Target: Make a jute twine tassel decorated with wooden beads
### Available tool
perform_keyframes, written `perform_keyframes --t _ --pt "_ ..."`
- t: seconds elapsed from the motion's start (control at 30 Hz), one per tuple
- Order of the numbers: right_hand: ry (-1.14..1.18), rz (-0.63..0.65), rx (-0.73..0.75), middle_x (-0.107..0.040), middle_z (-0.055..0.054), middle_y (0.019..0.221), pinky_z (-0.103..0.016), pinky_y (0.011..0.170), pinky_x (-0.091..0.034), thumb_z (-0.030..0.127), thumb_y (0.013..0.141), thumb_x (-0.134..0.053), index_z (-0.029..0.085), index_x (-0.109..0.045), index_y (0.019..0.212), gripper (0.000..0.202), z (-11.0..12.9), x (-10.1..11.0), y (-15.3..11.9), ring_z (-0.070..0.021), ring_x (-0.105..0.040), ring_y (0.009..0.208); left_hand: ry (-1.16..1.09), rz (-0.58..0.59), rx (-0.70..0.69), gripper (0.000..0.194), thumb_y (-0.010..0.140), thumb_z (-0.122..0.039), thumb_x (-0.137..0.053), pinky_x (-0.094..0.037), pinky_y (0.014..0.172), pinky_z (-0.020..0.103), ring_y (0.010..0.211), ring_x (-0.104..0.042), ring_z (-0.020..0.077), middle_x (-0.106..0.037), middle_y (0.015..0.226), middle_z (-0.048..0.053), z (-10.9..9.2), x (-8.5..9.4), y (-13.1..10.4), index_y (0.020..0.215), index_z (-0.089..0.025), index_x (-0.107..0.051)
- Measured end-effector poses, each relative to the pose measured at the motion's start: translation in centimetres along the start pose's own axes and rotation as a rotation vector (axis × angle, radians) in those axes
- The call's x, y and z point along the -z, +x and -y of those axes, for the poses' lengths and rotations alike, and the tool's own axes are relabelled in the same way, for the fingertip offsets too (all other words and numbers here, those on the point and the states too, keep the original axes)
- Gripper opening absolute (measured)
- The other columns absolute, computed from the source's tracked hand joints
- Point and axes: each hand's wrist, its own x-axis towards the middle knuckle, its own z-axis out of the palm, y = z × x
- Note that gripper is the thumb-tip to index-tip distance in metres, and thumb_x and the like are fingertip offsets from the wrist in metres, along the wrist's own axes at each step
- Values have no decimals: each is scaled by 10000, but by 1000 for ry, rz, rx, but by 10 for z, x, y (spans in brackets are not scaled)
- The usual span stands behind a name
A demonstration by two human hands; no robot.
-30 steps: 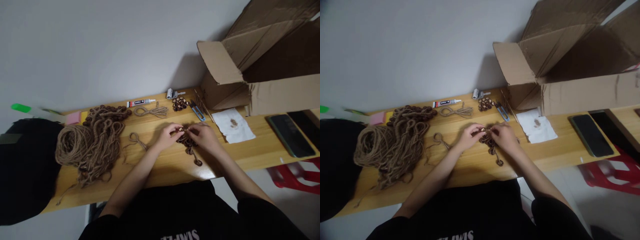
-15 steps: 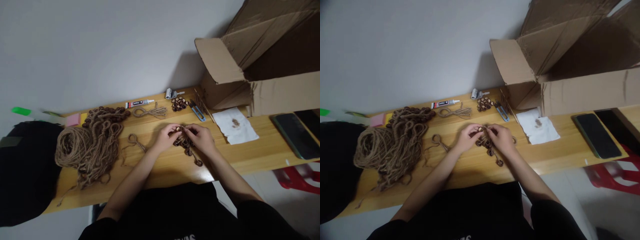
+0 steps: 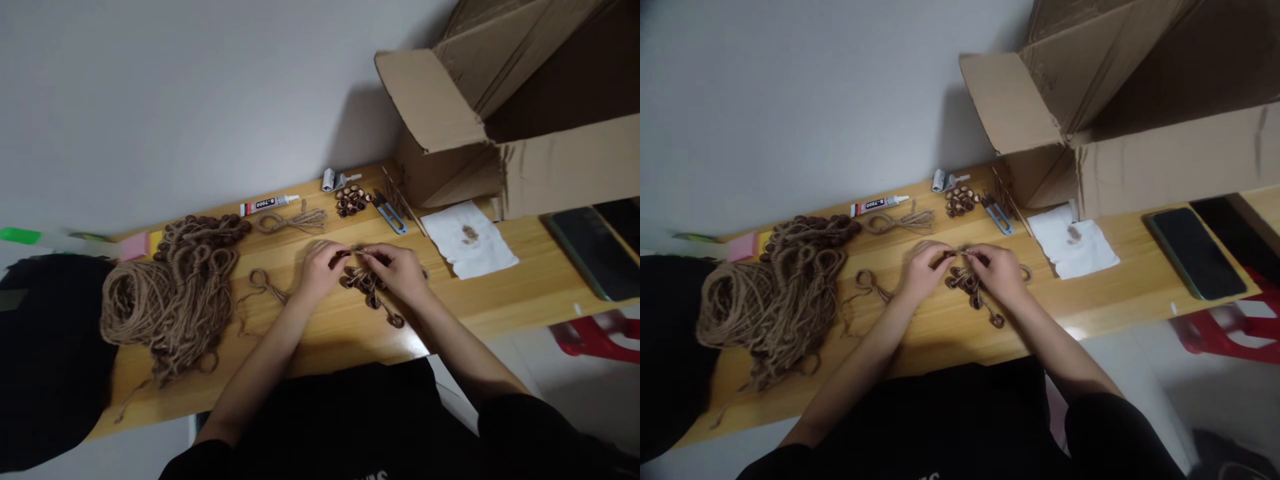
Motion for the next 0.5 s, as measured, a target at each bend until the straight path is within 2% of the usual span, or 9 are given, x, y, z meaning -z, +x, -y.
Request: perform_keyframes --t 0.1,0.27,0.5 --pt "-19 20 20 -756 -63 856 -291 694 -494 274 821 -587 189 -731 843 168 2 0 0 -209 -693 773 14 12 -27 72 776 -119 -676 -495 757 323 800 -623 175 -700 804 38 1 0 1 810 -181 -661" --pt "-34 24 16 -743 -51 779 -277 642 -463 280 822 -578 187 -718 792 171 3 0 1 -192 -668 690 -30 8 -21 63 802 -129 -647 -495 771 325 817 -621 177 -708 836 46 0 2 2 839 -177 -665" --pt "-29 32 -4 -741 -48 784 -280 642 -447 303 821 -572 192 -713 792 182 3 1 1 -186 -653 680 -136 -33 111 133 875 -154 -525 -502 803 317 862 -639 172 -703 874 52 4 -1 -1 898 -182 -654"
